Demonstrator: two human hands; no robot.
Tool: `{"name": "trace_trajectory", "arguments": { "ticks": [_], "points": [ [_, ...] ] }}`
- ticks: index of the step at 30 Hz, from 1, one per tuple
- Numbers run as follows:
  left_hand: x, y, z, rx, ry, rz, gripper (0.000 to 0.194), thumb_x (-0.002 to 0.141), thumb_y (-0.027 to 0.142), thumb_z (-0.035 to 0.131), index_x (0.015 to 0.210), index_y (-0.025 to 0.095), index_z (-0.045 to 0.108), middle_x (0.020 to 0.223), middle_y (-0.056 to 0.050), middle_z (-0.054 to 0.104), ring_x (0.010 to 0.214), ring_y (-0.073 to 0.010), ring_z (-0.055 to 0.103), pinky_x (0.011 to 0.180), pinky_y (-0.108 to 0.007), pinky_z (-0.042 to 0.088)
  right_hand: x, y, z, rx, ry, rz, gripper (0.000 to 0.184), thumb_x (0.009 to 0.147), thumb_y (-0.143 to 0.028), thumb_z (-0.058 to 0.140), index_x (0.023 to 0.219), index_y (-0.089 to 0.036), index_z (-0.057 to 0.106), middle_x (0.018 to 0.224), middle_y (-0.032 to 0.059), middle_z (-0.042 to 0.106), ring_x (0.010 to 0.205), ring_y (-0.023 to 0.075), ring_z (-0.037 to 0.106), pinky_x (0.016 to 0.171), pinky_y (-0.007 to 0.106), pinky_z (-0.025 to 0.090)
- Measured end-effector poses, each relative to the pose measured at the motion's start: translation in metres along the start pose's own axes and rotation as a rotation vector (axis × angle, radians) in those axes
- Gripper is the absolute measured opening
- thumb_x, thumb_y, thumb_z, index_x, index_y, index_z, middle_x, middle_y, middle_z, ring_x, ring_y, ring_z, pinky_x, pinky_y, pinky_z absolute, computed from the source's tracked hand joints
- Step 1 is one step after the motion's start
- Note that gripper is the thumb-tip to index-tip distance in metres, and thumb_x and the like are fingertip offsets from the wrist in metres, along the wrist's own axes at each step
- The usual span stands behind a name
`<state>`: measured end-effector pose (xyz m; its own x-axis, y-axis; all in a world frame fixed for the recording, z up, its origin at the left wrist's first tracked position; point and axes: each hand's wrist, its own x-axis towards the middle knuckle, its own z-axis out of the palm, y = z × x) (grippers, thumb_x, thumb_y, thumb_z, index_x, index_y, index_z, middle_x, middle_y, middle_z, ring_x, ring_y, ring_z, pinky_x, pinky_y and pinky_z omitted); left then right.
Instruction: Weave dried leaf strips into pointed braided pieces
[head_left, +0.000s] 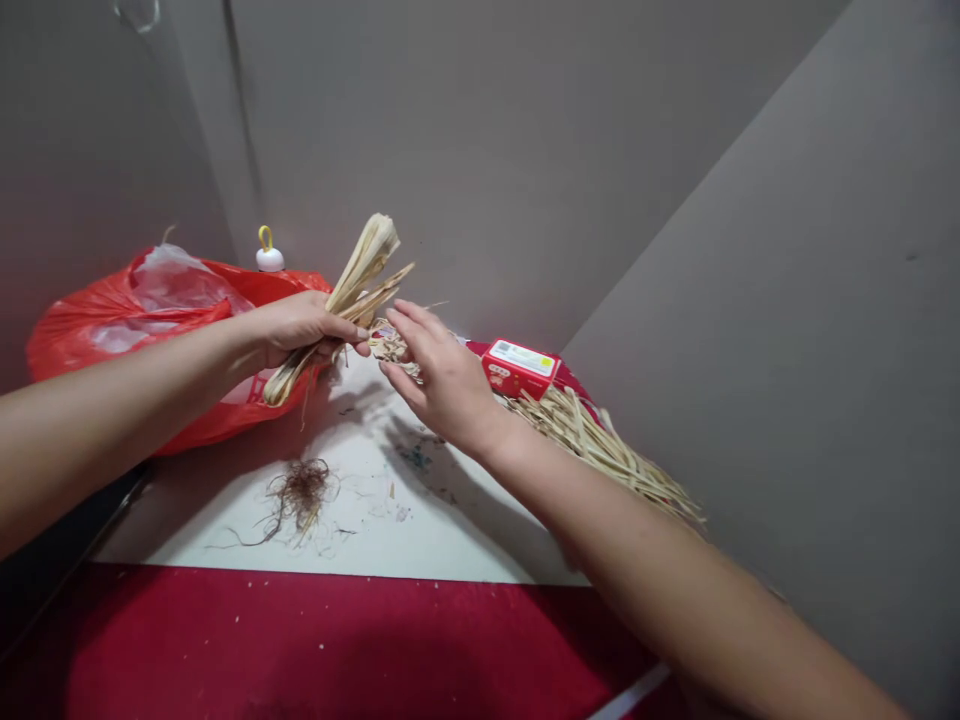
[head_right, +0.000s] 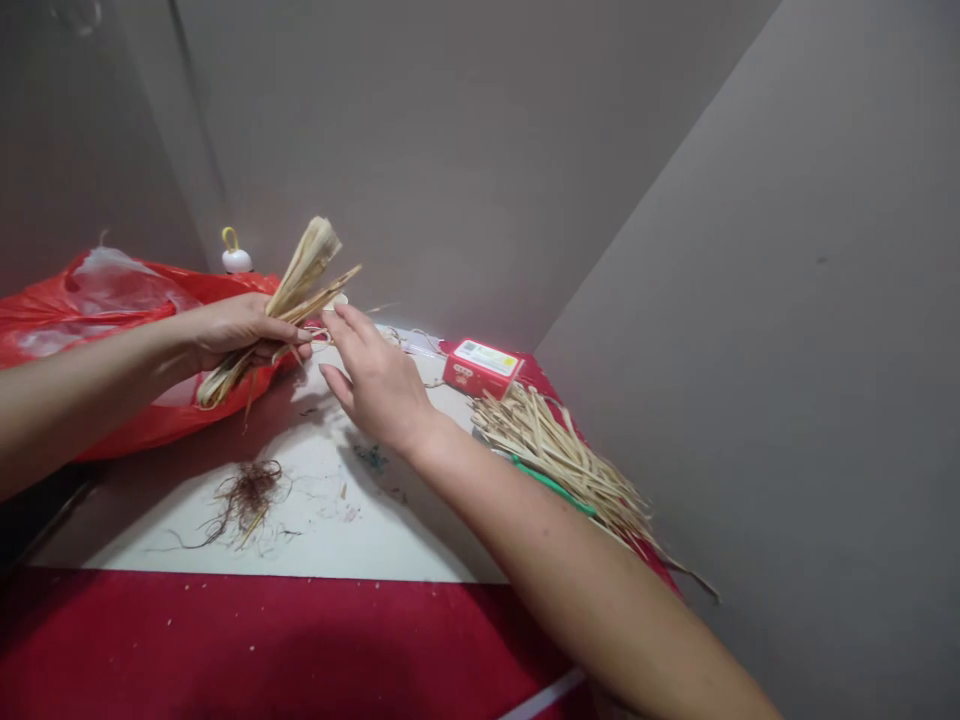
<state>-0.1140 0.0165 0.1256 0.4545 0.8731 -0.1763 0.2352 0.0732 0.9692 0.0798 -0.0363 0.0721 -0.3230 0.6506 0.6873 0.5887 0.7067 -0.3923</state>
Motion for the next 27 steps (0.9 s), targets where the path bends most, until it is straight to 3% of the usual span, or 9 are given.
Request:
{"name": "trace_trajectory", "arguments": {
  "ticks": [4, 6, 9, 13, 16, 19, 21, 27],
  "points": [
    [0.007, -0.005, 0.02, 0.054, -0.154, -0.009, 0.013, 0.072, 0.019, 0.076, 0.068, 0.012, 0.065, 0.041, 0.003, 0.039, 0.036, -0.0043, 0.029, 0.035, -0.017, 0.023, 0.002, 0.013, -0.009, -0.14, -0.214, 0.065, 0.014, 0.087, -0.02, 0.056, 0.091, -0.018, 0.069, 0.09, 0.0076, 0.069, 0.083, 0.0195, 0.062, 0.075, 0.032, 0.046],
    [0.006, -0.003, 0.028, 0.059, -0.213, -0.024, 0.013, 0.072, 0.017, 0.076, 0.071, 0.012, 0.064, 0.041, 0.005, 0.037, 0.037, -0.0041, 0.029, 0.035, -0.016, 0.022, -0.002, 0.015, -0.026, -0.218, -0.285, 0.087, 0.021, 0.089, -0.018, 0.052, 0.074, -0.016, 0.067, 0.075, 0.0041, 0.066, 0.07, 0.0147, 0.057, 0.068, 0.027, 0.041],
    [0.006, -0.001, 0.032, 0.058, -0.24, -0.042, 0.012, 0.075, 0.014, 0.072, 0.073, 0.012, 0.061, 0.044, 0.006, 0.037, 0.039, -0.003, 0.029, 0.036, -0.013, 0.024, -0.011, 0.02, -0.072, -0.306, -0.275, 0.211, 0.022, 0.088, -0.016, 0.051, 0.073, -0.014, 0.068, 0.07, 0.0026, 0.066, 0.064, 0.0109, 0.052, 0.064, 0.024, 0.037],
    [0.015, -0.006, 0.025, 0.077, -0.131, -0.063, 0.012, 0.077, 0.006, 0.065, 0.07, 0.014, 0.059, 0.042, 0.006, 0.038, 0.036, -0.0041, 0.029, 0.035, -0.014, 0.029, -0.03, 0.042, -0.145, -0.565, -0.095, 0.484, 0.019, 0.084, -0.019, 0.055, 0.081, -0.014, 0.073, 0.073, 0.006, 0.07, 0.065, 0.0145, 0.058, 0.063, 0.026, 0.04],
    [0.025, -0.013, 0.025, 0.079, -0.059, -0.099, 0.014, 0.079, 0.004, 0.06, 0.069, 0.014, 0.059, 0.039, 0.005, 0.037, 0.034, -0.0052, 0.029, 0.033, -0.015, 0.029, -0.051, 0.06, -0.178, -0.777, -0.187, 0.708, 0.022, 0.084, -0.024, 0.054, 0.085, -0.014, 0.075, 0.072, 0.0092, 0.071, 0.065, 0.0188, 0.061, 0.061, 0.028, 0.042],
    [0.031, -0.017, 0.034, 0.082, -0.016, -0.085, 0.021, 0.079, 0.003, 0.06, 0.063, 0.015, 0.055, 0.042, 0.003, 0.042, 0.032, -0.0043, 0.03, 0.03, -0.013, 0.025, -0.076, 0.069, -0.186, -0.935, -0.485, 0.891, 0.023, 0.08, -0.03, 0.06, 0.088, -0.015, 0.076, 0.081, 0.0121, 0.073, 0.071, 0.0219, 0.064, 0.061, 0.029, 0.041],
    [0.033, -0.019, 0.042, 0.106, -0.008, -0.062, 0.029, 0.079, 0.003, 0.063, 0.056, 0.016, 0.049, 0.042, 0.003, 0.043, 0.032, -0.0042, 0.032, 0.029, -0.013, 0.025, -0.09, 0.07, -0.186, -0.978, -0.572, 0.921, 0.026, 0.081, -0.033, 0.059, 0.091, -0.017, 0.076, 0.09, 0.0124, 0.074, 0.076, 0.022, 0.065, 0.061, 0.028, 0.041],
    [0.031, -0.019, 0.059, 0.054, 0.051, -0.063, 0.018, 0.076, -0.006, 0.058, 0.073, 0.012, 0.061, 0.046, 0.004, 0.045, 0.033, -0.0042, 0.035, 0.03, -0.011, 0.025, -0.107, 0.058, -0.19, -0.967, -0.41, 0.83, 0.026, 0.084, -0.027, 0.051, 0.092, -0.018, 0.074, 0.091, 0.0087, 0.074, 0.077, 0.0192, 0.064, 0.058, 0.026, 0.036]
  ]
}}
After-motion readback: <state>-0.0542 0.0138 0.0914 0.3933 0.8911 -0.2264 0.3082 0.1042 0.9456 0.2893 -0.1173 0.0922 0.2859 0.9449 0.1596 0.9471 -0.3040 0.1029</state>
